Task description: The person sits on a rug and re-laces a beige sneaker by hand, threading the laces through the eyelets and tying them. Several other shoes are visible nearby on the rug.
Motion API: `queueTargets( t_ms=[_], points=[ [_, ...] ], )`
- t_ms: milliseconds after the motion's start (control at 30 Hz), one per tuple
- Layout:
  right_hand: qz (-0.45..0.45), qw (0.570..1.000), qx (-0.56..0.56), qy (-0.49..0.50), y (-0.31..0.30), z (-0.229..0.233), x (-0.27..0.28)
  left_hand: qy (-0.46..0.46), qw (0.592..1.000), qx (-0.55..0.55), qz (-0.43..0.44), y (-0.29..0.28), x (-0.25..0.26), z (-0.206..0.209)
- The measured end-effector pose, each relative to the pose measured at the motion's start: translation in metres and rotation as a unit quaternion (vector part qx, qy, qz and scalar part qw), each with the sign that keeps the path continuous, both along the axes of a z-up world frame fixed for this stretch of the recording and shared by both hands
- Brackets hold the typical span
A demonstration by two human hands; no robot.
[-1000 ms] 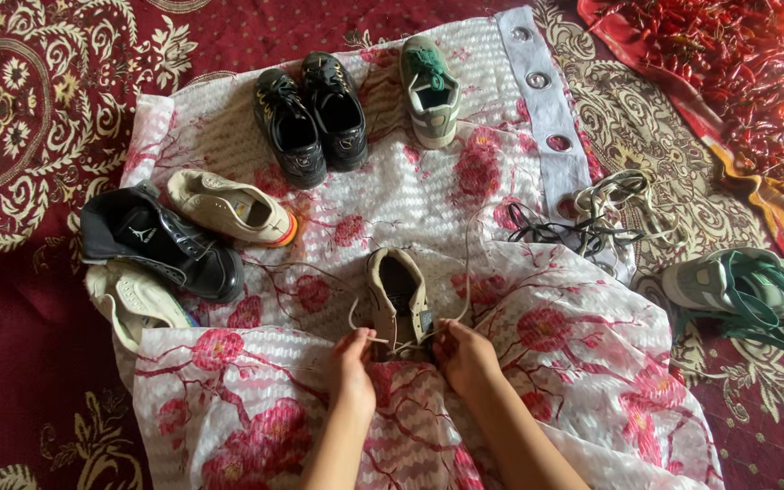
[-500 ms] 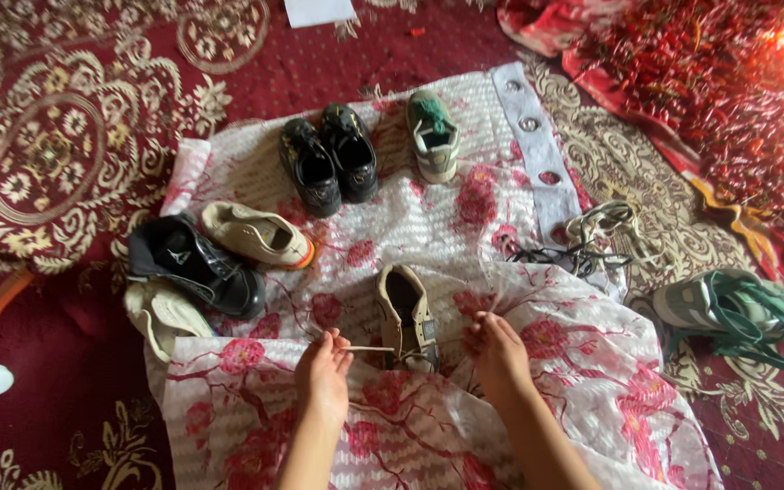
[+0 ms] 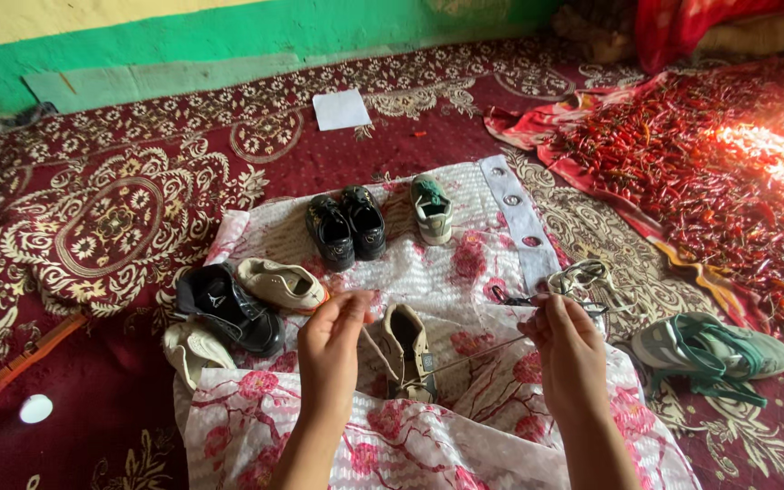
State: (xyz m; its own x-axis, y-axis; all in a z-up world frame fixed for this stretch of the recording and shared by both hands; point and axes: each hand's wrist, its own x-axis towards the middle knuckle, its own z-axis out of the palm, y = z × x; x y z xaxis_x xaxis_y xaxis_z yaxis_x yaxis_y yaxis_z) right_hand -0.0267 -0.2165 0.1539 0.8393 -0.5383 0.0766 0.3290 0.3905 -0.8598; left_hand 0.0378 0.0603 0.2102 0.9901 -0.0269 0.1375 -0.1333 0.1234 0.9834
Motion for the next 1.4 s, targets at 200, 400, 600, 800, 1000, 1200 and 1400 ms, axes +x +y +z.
queueTargets(
  t_ms=[200, 400, 600, 800, 1000, 1200, 1400],
  points=[
    [-0.007, 0.997, -0.051, -0.056, 0.012, 0.039, -0.023, -0.038, 0.998, -0.050, -0.019, -0.007, -0.021, 0.035],
    [0.006, 0.975, -0.191, 0.111, 0.029, -0.005, -0.006, -0.174, 0.978, 0.103, 0.054, -0.005, 0.001, -0.019],
    [0.094, 0.938, -0.204, 0.262, 0.062, -0.092, 0.017, 0.009, 0.962, 0.265, 0.065, -0.003, 0.013, -0.151],
    [0.065, 0.890, -0.318, 0.321, 0.089, -0.133, 0.030, 0.117, 0.921, 0.367, 0.051, -0.027, 0.022, -0.243],
    [0.024, 0.838, -0.443, 0.319, 0.111, -0.145, 0.057, 0.123, 0.888, 0.440, 0.045, -0.049, 0.035, -0.257],
    [0.014, 0.809, -0.473, 0.350, 0.119, -0.158, 0.075, 0.076, 0.931, 0.352, 0.062, -0.041, 0.041, -0.266],
    [0.050, 0.852, -0.441, 0.279, 0.124, -0.185, 0.076, 0.181, 0.954, 0.235, 0.044, -0.027, 0.040, -0.281]
  ],
)
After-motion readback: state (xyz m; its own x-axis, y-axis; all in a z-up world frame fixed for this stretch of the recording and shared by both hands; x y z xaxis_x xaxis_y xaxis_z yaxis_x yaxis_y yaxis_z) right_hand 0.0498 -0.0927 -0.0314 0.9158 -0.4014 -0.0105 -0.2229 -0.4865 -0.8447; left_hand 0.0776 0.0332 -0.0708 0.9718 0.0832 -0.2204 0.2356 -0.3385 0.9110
